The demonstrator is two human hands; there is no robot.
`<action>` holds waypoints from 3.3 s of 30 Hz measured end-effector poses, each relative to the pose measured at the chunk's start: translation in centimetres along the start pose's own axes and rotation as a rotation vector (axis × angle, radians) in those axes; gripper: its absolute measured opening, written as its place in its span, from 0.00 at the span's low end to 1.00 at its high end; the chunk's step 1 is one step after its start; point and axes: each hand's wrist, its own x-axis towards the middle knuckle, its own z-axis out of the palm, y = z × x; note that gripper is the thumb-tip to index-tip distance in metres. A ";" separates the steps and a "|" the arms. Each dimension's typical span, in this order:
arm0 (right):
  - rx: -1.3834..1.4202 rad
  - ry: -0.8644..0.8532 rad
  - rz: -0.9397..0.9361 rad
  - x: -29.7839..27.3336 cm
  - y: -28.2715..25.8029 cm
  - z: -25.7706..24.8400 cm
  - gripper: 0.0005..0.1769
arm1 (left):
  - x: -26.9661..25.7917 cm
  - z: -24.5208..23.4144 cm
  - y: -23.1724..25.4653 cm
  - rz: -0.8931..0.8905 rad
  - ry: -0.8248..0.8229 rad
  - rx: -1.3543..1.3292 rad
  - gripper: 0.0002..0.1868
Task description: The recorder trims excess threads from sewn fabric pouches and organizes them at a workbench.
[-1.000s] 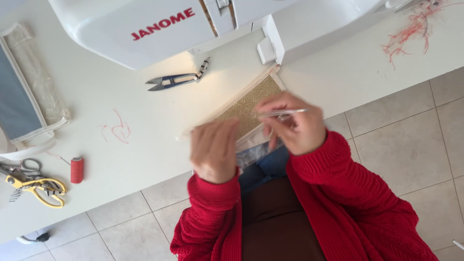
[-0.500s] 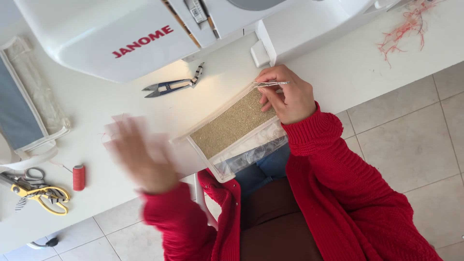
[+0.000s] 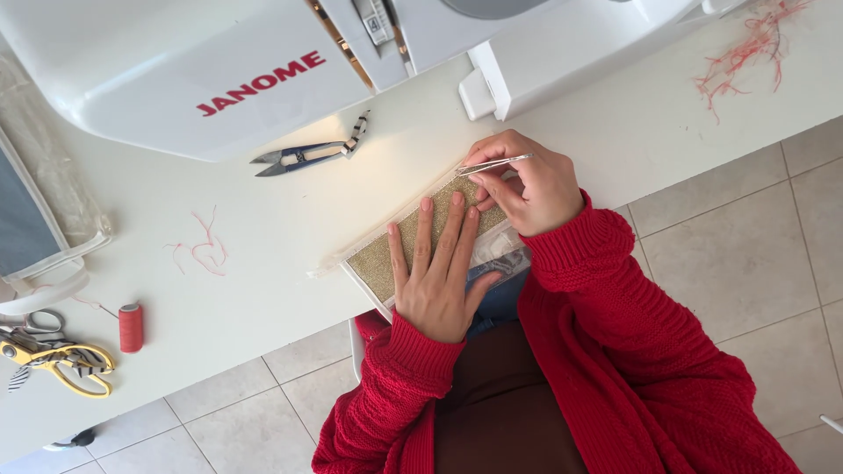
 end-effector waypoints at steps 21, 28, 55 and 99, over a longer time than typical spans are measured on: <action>0.196 -0.078 0.015 -3.9 -3.8 0.3 0.04 | 0.0 -2.2 -1.6 -0.128 0.464 -0.240 0.21; 0.239 -0.057 0.012 -3.5 -4.8 2.4 0.04 | -2.8 -2.5 -6.0 -0.138 0.609 -0.245 0.02; -0.026 0.057 -0.113 -3.1 -0.9 3.3 0.05 | -5.3 -0.2 -9.7 -0.073 0.584 0.112 0.05; -0.204 -0.220 -0.562 -2.8 -1.4 6.9 0.11 | -7.4 -0.1 -4.2 -0.173 0.440 0.324 0.20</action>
